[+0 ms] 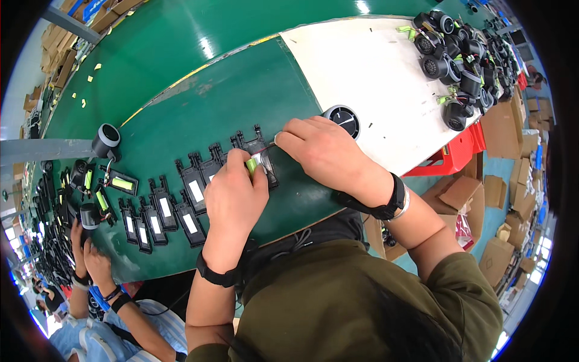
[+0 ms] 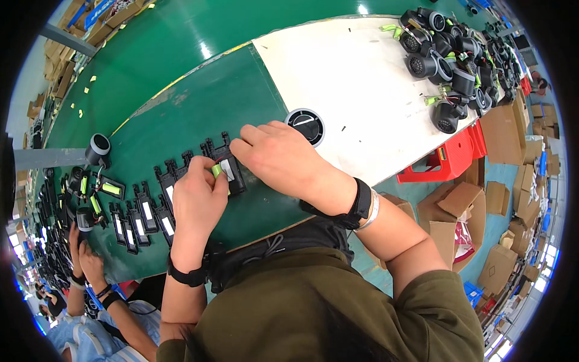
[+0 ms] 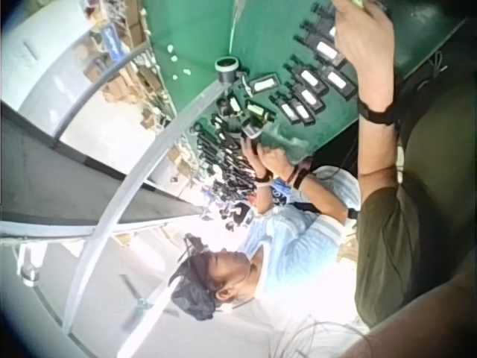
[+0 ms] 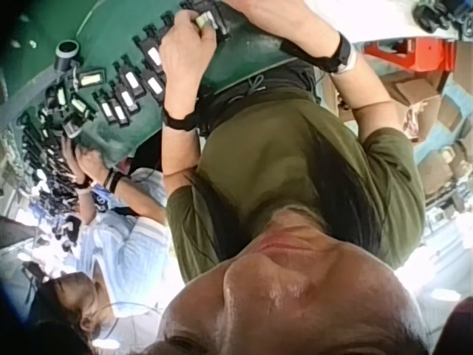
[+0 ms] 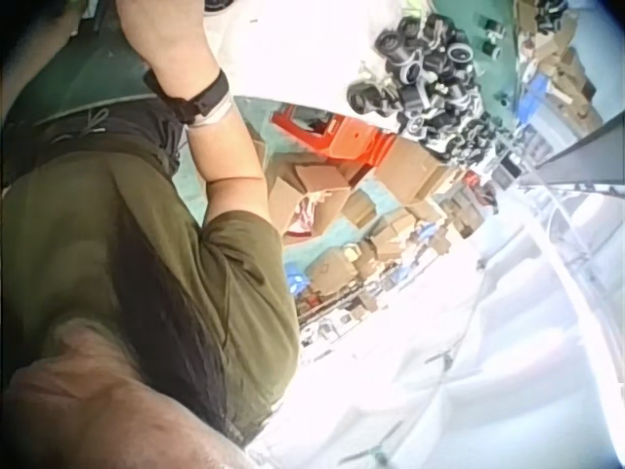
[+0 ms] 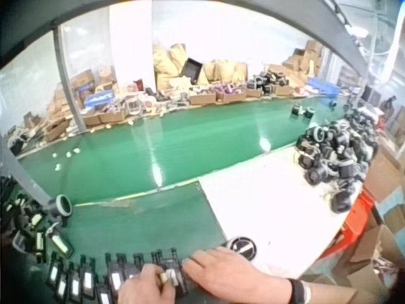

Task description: Manually assemble lithium battery packs into plastic housings for small electronic devices.

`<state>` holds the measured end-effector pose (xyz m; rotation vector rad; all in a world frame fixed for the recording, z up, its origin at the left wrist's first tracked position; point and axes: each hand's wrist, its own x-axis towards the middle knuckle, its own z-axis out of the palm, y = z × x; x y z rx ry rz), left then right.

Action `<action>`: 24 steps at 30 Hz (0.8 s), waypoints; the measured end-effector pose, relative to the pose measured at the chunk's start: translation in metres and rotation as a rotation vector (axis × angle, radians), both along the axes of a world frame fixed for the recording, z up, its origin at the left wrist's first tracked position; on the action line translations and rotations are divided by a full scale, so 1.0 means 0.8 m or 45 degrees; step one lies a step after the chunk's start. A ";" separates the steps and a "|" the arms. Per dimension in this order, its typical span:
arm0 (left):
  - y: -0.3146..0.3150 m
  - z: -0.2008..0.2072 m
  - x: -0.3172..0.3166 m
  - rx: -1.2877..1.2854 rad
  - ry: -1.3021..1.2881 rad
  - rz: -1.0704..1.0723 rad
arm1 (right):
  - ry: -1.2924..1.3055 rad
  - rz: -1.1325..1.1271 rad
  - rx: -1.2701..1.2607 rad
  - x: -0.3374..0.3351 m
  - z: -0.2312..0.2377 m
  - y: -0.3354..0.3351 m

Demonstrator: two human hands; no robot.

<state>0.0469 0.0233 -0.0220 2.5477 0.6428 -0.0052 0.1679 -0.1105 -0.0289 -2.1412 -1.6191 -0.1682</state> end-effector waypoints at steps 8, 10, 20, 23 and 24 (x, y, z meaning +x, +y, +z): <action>0.003 -0.024 0.015 -0.040 -0.108 -0.014 | -0.006 -0.003 -0.084 0.010 -0.004 0.003; 0.002 -0.021 0.021 -0.043 -0.092 -0.028 | -0.049 -0.023 -0.116 0.013 -0.011 0.001; 0.002 -0.014 0.004 -0.167 -0.202 0.054 | 0.065 0.149 0.020 -0.066 -0.023 -0.013; 0.019 -0.019 0.001 -0.383 -0.343 0.095 | -0.077 0.055 0.058 -0.065 -0.038 -0.004; 0.020 -0.019 0.003 -0.351 -0.400 0.086 | -0.090 0.046 0.041 -0.063 -0.044 -0.009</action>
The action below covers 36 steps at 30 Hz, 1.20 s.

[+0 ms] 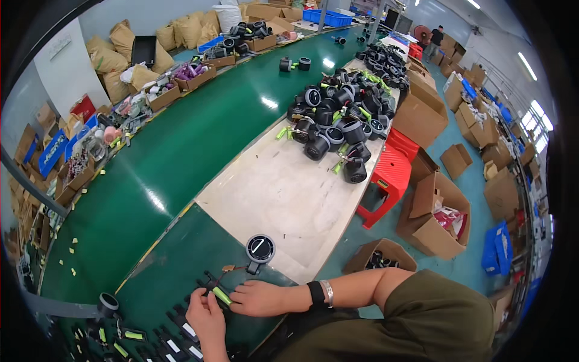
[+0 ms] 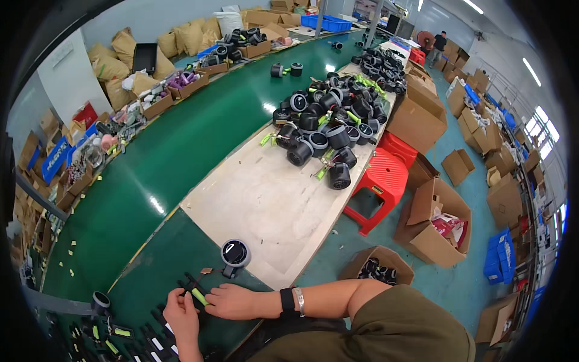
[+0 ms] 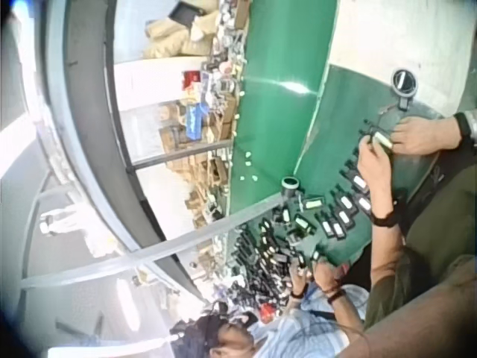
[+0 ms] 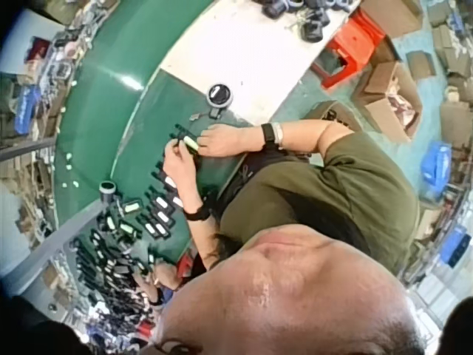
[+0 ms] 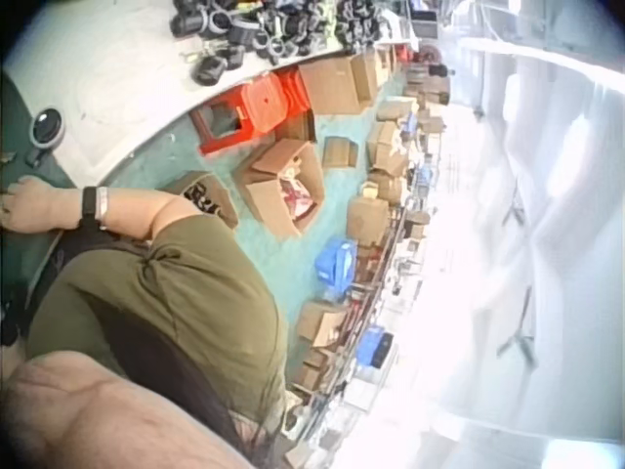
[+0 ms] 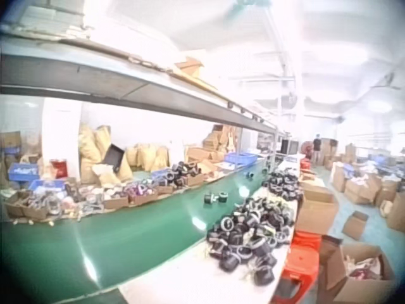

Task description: Manually assemble lithium battery packs into plastic housings for small electronic devices.

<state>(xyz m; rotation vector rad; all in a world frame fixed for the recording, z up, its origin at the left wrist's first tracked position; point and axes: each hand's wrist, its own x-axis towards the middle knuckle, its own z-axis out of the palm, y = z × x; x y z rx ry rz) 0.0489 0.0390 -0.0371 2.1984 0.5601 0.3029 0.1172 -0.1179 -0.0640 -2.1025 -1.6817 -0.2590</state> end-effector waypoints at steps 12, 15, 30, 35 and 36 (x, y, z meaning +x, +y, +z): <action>-0.041 0.050 -0.024 -1.491 -0.024 0.273 | 0.581 0.257 0.517 -0.008 0.007 0.000; -0.037 0.031 -0.021 -1.179 0.083 0.268 | 0.558 0.253 0.504 0.005 0.023 -0.007; -0.023 0.061 -0.050 -0.836 0.029 -0.066 | 0.466 0.232 0.304 0.031 0.010 0.015; -0.016 0.034 -0.051 -0.854 -0.218 0.146 | 0.441 0.125 -0.063 0.039 0.043 0.001; -0.036 0.058 -0.034 -0.965 -0.184 0.277 | 0.394 0.072 -0.015 0.045 0.046 -0.005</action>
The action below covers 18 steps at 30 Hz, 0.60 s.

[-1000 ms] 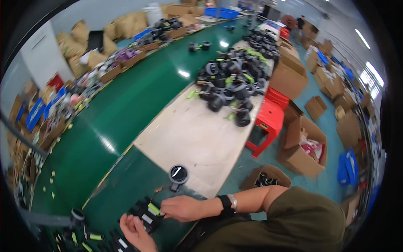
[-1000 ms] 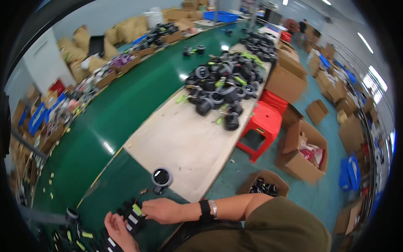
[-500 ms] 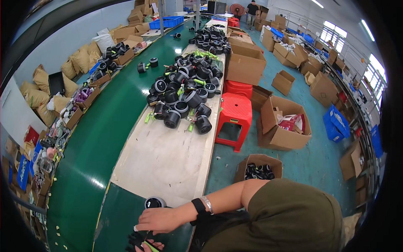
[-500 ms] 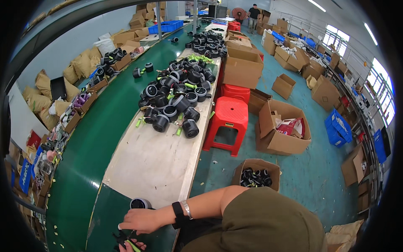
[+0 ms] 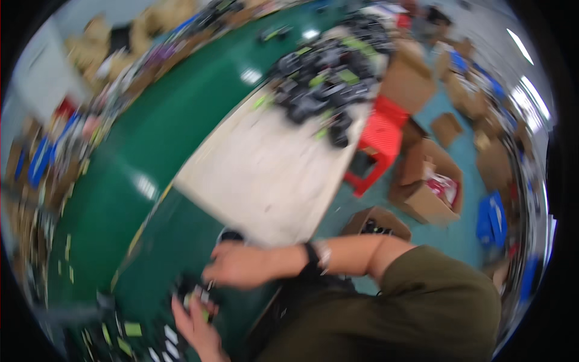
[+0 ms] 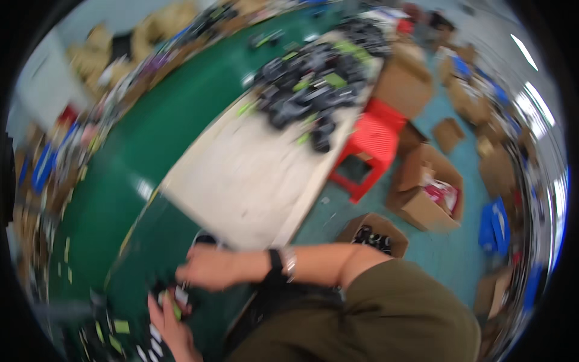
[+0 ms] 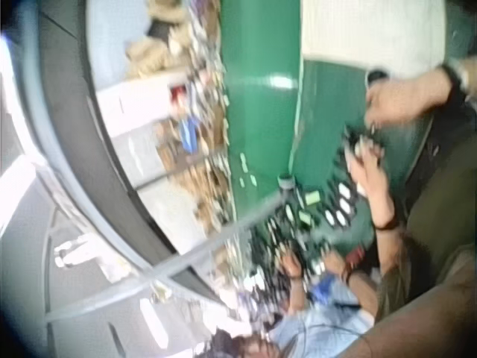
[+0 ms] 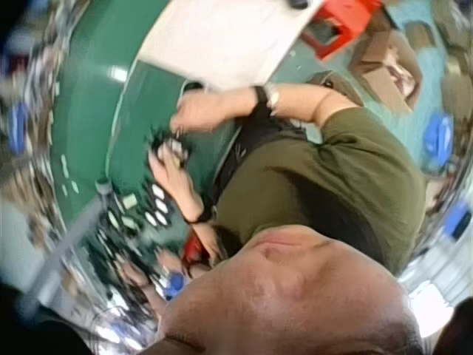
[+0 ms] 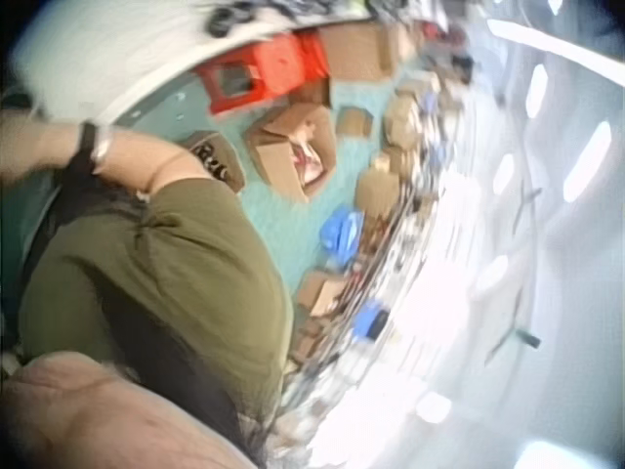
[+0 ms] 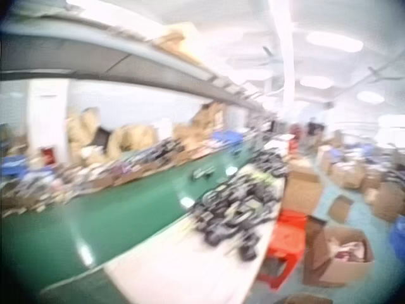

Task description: Manually assemble lithium battery packs into plastic housings for small electronic devices.

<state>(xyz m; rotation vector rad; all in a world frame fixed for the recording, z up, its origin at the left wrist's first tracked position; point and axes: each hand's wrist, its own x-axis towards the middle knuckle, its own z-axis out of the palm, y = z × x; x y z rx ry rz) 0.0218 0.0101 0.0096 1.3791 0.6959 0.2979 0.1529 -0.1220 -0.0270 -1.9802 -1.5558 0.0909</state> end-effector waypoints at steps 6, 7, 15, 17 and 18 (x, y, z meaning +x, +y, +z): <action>0.008 0.006 0.006 -0.176 -0.132 -0.149 | 0.264 0.035 0.079 0.023 0.021 0.004; 0.012 0.005 0.002 -0.191 -0.143 -0.154 | 0.336 0.022 0.074 0.021 0.024 0.010; 0.017 0.005 -0.017 -0.377 -0.116 -0.165 | 0.287 0.059 0.053 -0.002 0.020 0.020; 0.014 0.003 -0.019 -0.447 -0.135 -0.151 | 0.126 -0.108 0.103 -0.010 0.020 0.021; 0.013 0.002 -0.019 -0.508 -0.147 -0.143 | 0.122 -0.106 0.097 -0.014 0.018 0.022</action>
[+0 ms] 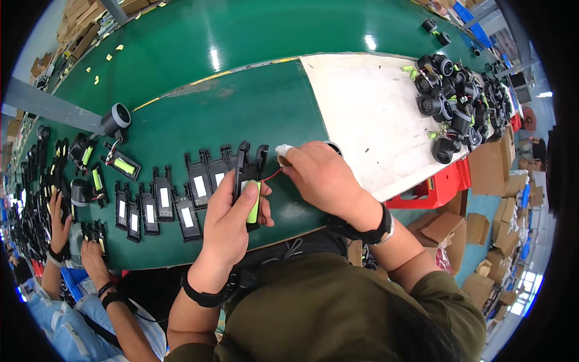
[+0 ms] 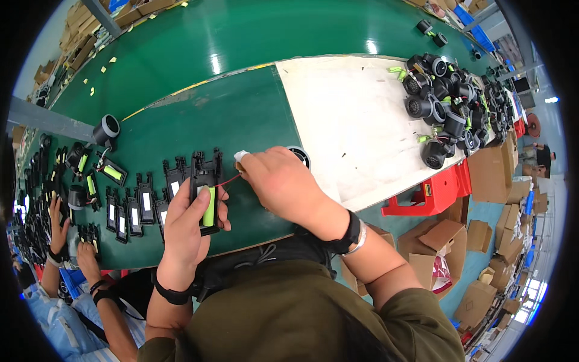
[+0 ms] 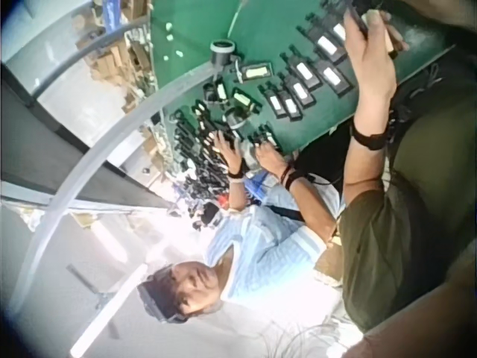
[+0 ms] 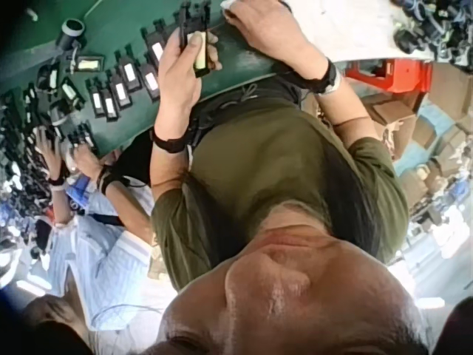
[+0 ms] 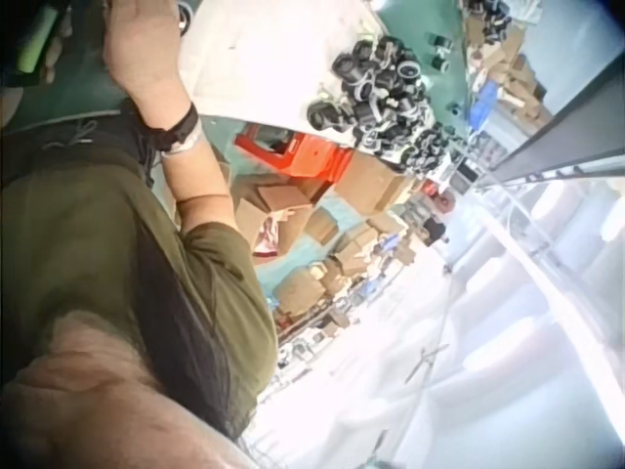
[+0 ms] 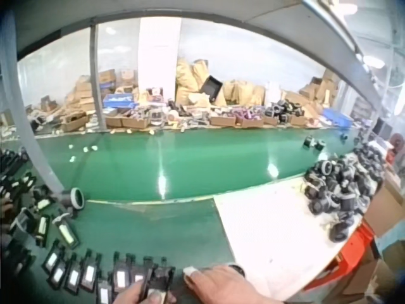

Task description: Manually assemble lithium battery packs into plastic housings for small electronic devices.

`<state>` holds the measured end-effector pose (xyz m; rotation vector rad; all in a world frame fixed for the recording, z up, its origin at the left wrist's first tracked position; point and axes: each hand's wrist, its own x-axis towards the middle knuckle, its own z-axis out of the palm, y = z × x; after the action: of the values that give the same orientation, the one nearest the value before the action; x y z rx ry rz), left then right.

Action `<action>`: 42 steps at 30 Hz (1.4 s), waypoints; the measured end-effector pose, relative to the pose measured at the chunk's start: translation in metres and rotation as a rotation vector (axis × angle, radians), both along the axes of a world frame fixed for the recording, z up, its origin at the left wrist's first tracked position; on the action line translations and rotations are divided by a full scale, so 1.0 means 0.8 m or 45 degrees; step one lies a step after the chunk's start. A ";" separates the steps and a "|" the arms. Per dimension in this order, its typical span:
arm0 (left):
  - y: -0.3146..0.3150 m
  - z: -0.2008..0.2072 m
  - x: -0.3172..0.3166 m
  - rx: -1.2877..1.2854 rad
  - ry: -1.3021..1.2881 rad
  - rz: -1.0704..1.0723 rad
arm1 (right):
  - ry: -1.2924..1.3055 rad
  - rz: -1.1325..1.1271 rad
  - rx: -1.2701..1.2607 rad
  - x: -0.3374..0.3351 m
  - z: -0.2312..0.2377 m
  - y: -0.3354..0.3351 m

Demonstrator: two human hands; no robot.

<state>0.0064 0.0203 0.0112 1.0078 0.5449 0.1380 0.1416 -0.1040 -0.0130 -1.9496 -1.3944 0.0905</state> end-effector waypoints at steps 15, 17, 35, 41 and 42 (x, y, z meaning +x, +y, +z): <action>-0.024 0.001 0.018 -0.197 0.008 -0.042 | 0.181 -0.219 0.398 -0.001 0.006 -0.007; -0.023 0.001 0.016 -0.170 0.000 -0.080 | 0.232 -0.200 0.402 -0.002 0.006 -0.008; -0.024 0.006 0.017 -0.065 0.015 -0.137 | 0.734 -0.196 0.426 -0.002 -0.007 -0.010; -0.020 0.009 0.019 -0.015 0.038 -0.182 | 0.693 -0.200 0.431 -0.001 -0.005 -0.009; -0.020 0.010 0.020 0.032 0.054 -0.206 | 0.650 -0.206 0.396 0.000 -0.004 -0.010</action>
<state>0.0220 0.0044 0.0189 1.0771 0.4987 -0.0200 0.1413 -0.1123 -0.0162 -1.6225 -0.8572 0.2598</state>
